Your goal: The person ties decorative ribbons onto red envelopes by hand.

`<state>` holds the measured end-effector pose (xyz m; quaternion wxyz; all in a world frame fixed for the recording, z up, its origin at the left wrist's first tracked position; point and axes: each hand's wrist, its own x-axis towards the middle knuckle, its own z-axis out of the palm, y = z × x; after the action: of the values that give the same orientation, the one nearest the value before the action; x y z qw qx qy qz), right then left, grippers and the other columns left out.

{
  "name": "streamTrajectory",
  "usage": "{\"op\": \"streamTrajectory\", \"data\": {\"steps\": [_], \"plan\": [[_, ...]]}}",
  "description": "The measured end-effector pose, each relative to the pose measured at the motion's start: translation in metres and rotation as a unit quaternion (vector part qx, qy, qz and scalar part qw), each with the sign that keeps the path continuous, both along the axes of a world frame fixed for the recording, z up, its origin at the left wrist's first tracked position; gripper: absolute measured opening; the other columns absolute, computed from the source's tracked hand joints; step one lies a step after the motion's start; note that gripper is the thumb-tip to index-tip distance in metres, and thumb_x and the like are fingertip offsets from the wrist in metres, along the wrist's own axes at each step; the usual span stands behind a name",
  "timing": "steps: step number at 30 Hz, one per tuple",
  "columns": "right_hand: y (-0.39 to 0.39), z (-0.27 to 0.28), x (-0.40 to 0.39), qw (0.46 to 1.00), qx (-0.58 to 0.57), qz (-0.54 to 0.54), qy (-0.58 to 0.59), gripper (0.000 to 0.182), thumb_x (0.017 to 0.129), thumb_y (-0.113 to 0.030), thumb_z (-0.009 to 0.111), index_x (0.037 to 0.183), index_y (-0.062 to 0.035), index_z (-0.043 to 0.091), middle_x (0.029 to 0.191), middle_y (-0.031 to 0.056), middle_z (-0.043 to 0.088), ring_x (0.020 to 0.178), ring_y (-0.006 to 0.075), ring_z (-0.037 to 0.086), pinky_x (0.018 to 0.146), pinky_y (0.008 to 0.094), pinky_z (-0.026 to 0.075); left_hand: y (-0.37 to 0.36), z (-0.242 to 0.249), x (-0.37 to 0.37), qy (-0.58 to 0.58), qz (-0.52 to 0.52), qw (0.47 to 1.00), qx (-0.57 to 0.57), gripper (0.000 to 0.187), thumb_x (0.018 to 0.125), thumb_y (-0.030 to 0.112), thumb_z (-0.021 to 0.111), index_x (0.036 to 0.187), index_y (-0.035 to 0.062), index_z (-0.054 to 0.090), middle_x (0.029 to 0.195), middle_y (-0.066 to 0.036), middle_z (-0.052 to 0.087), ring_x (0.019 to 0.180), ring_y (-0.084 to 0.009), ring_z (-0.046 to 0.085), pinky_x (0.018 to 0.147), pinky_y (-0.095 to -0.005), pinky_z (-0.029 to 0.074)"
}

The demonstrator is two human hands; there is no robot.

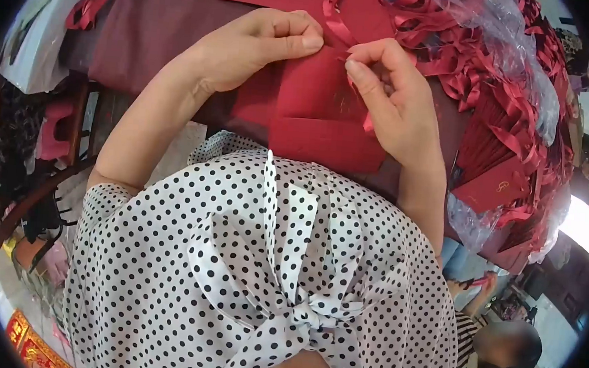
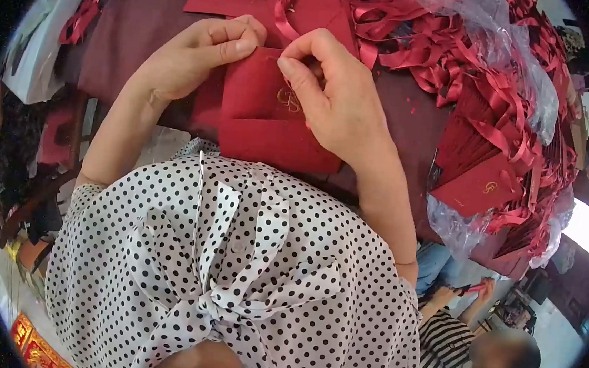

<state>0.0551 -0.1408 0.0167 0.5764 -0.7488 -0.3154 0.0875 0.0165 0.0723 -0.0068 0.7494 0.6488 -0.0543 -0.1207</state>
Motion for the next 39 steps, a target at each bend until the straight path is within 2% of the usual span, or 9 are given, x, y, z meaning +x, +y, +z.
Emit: {"op": "streamTrajectory", "data": {"steps": [8,15,18,20,26,30,36,38,39], "plan": [[0.001,0.015,0.002,0.995,-0.068,0.050,0.046,0.011,0.091,-0.013,0.059,0.092,-0.0021,0.056,0.064,0.0019,0.055,0.046,0.0061,0.049,0.044,0.0225,0.039,0.013,0.002,0.003,0.020,-0.096,0.994,-0.048,0.023,0.096,0.025,0.053,0.095,0.0020,0.058,0.099,0.003,0.052,0.097,-0.0064,0.046,0.091,-0.0218,0.033],[0.004,0.018,0.003,0.995,-0.061,0.062,0.038,0.012,0.091,-0.013,0.059,0.093,-0.0018,0.056,0.061,0.0006,0.054,0.043,0.0051,0.047,0.041,0.0217,0.036,0.010,0.007,0.004,0.013,-0.081,0.993,-0.079,0.021,0.095,0.021,0.053,0.097,0.0006,0.060,0.101,0.001,0.053,0.100,-0.0089,0.048,0.093,-0.0227,0.032],[0.004,0.023,0.002,0.994,-0.076,0.049,0.066,0.012,0.092,-0.013,0.058,0.093,-0.0011,0.056,0.066,0.0007,0.056,0.045,0.0048,0.048,0.042,0.0211,0.037,0.010,0.016,0.007,-0.028,-0.104,0.993,-0.044,0.019,0.094,0.017,0.054,0.096,0.0000,0.062,0.103,-0.001,0.054,0.102,-0.0107,0.049,0.094,-0.0227,0.032],[0.003,0.017,0.004,0.996,0.010,0.062,0.061,0.013,0.092,-0.013,0.059,0.093,-0.0001,0.056,0.073,0.0010,0.058,0.051,0.0035,0.049,0.044,0.0199,0.038,0.013,0.016,0.010,0.002,-0.147,0.987,-0.062,0.019,0.091,0.018,0.058,0.095,0.0002,0.063,0.105,-0.002,0.054,0.104,-0.0115,0.049,0.095,-0.0228,0.032],[0.003,0.031,-0.002,0.987,-0.022,0.051,0.148,0.013,0.092,-0.012,0.059,0.094,0.0009,0.056,0.076,0.0002,0.058,0.059,0.0013,0.048,0.049,0.0175,0.038,0.010,0.011,0.010,-0.017,-0.180,0.977,-0.114,0.024,0.090,0.025,0.061,0.090,0.0012,0.061,0.105,-0.003,0.052,0.103,-0.0128,0.046,0.093,-0.0250,0.032],[0.004,0.031,-0.002,0.991,-0.033,0.056,0.115,0.013,0.092,-0.012,0.059,0.094,0.0009,0.056,0.075,0.0001,0.059,0.058,0.0014,0.048,0.048,0.0174,0.038,0.012,0.007,0.010,-0.038,-0.200,0.972,-0.115,0.025,0.090,0.027,0.061,0.088,0.0020,0.059,0.104,-0.003,0.051,0.101,-0.0138,0.046,0.093,-0.0268,0.031],[-0.001,0.035,0.000,0.981,-0.080,0.025,0.177,0.013,0.088,-0.012,0.064,0.091,-0.0002,0.060,0.080,0.0021,0.062,0.057,0.0024,0.049,0.050,0.0178,0.040,0.013,0.006,0.006,-0.049,-0.186,0.980,-0.047,0.022,0.088,0.025,0.064,0.087,0.0036,0.059,0.105,-0.002,0.052,0.102,-0.0119,0.047,0.092,-0.0259,0.033],[-0.003,0.023,0.002,0.996,-0.072,0.045,0.001,0.012,0.083,-0.010,0.067,0.085,0.0006,0.063,0.092,0.0055,0.063,0.058,0.0047,0.053,0.053,0.0198,0.044,0.012,0.007,0.003,0.044,-0.130,0.989,-0.057,0.017,0.086,0.019,0.066,0.090,0.0042,0.058,0.105,0.000,0.052,0.100,-0.0090,0.048,0.088,-0.0226,0.036],[-0.002,0.022,0.001,0.996,-0.072,0.043,0.004,0.012,0.083,-0.010,0.067,0.085,0.0006,0.063,0.092,0.0055,0.063,0.058,0.0047,0.053,0.053,0.0198,0.044,0.013,0.003,0.005,0.038,-0.118,0.990,-0.068,0.013,0.085,0.013,0.066,0.091,0.0044,0.058,0.104,0.002,0.051,0.097,-0.0068,0.048,0.085,-0.0200,0.038]]}}
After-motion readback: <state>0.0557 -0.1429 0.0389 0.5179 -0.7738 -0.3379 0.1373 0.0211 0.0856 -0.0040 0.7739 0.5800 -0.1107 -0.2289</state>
